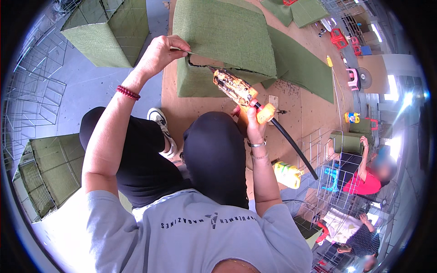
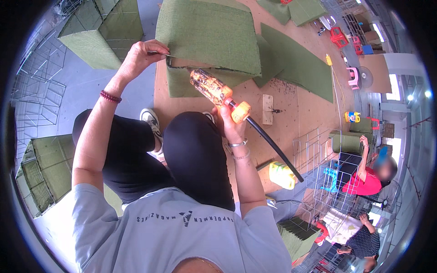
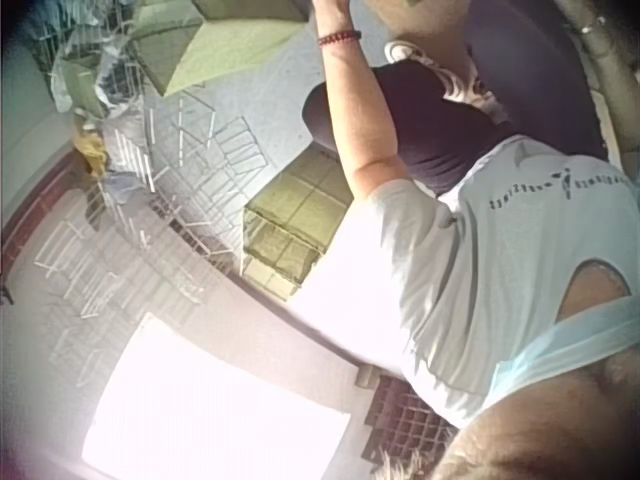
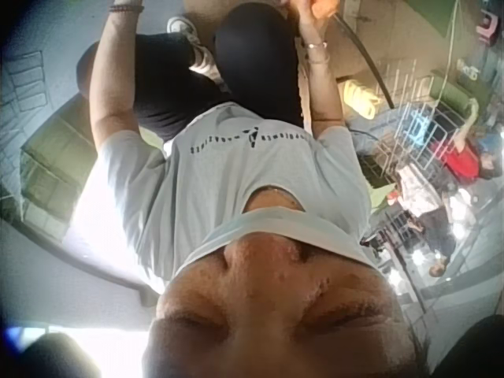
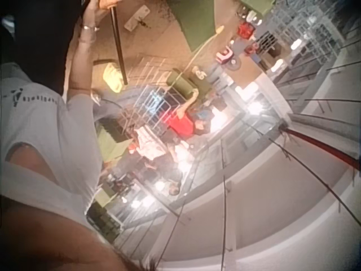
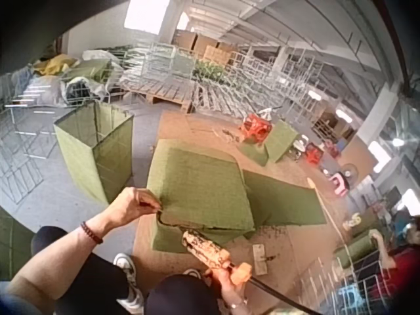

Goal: Gluing green fabric panels onto a wire-frame cube using a hot glue gun.

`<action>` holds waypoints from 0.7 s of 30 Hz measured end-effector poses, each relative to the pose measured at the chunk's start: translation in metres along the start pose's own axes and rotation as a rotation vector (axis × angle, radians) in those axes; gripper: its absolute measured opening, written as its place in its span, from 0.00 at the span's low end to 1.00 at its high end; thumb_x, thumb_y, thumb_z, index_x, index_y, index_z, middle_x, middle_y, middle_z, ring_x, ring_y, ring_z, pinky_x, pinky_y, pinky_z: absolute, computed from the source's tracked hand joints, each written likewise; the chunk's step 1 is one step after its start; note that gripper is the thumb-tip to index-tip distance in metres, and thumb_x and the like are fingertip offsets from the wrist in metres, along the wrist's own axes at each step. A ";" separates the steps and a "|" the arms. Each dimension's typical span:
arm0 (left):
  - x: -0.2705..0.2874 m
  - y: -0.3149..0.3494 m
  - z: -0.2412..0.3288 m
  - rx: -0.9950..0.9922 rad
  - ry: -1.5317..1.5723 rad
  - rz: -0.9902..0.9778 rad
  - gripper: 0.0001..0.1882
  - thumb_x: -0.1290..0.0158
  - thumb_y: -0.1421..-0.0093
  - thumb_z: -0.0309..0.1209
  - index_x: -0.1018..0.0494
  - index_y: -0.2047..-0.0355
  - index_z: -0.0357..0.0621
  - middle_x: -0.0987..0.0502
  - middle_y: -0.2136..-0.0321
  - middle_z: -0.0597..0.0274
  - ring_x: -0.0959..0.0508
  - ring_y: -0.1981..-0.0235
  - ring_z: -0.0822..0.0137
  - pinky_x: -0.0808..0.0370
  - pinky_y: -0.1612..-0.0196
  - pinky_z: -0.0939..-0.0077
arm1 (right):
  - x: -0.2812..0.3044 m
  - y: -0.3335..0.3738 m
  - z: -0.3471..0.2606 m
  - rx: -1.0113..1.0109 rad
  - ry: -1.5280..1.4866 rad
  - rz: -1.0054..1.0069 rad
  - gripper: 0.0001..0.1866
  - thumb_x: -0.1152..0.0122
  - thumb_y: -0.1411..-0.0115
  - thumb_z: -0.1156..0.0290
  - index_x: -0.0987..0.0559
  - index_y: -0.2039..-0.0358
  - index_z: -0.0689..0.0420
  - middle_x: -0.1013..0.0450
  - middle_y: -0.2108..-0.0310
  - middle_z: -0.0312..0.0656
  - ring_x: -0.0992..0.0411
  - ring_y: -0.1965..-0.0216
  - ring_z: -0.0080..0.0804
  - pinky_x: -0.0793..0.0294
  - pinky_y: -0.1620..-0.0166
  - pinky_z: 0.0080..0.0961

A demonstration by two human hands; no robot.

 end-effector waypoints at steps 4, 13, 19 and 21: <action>-0.001 0.000 0.001 -0.005 -0.002 0.001 0.08 0.47 0.48 0.19 0.24 0.67 0.36 0.23 0.63 0.62 0.23 0.61 0.70 0.26 0.55 0.79 | 0.004 0.001 0.006 -0.015 0.005 0.018 0.19 0.47 0.41 0.55 0.25 0.64 0.62 0.26 0.73 0.36 0.29 0.72 0.22 0.30 0.67 0.19; -0.001 0.000 0.004 -0.018 -0.030 0.019 0.06 0.45 0.48 0.20 0.23 0.68 0.39 0.22 0.65 0.63 0.22 0.61 0.71 0.25 0.55 0.78 | 0.006 0.002 0.003 -0.006 -0.039 0.046 0.19 0.47 0.40 0.56 0.26 0.65 0.62 0.27 0.73 0.38 0.29 0.71 0.24 0.30 0.66 0.21; -0.005 -0.001 0.004 -0.024 0.005 0.017 0.07 0.45 0.48 0.20 0.23 0.68 0.38 0.22 0.64 0.63 0.23 0.61 0.70 0.25 0.55 0.78 | 0.013 0.003 -0.001 0.021 -0.021 0.036 0.19 0.48 0.40 0.56 0.27 0.66 0.62 0.27 0.73 0.38 0.29 0.71 0.25 0.30 0.65 0.22; -0.006 0.000 0.006 -0.016 -0.011 0.021 0.07 0.45 0.48 0.20 0.23 0.67 0.39 0.22 0.64 0.62 0.23 0.61 0.70 0.24 0.55 0.78 | 0.015 0.004 -0.001 0.017 -0.022 0.038 0.19 0.49 0.39 0.56 0.27 0.66 0.62 0.27 0.74 0.39 0.29 0.71 0.26 0.30 0.65 0.23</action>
Point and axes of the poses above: each hand's wrist, its own y-axis away from the middle knuckle, its own x-axis out of the back of the hand, z = x × y, the point moved 3 cm from there along -y, towards the middle knuckle
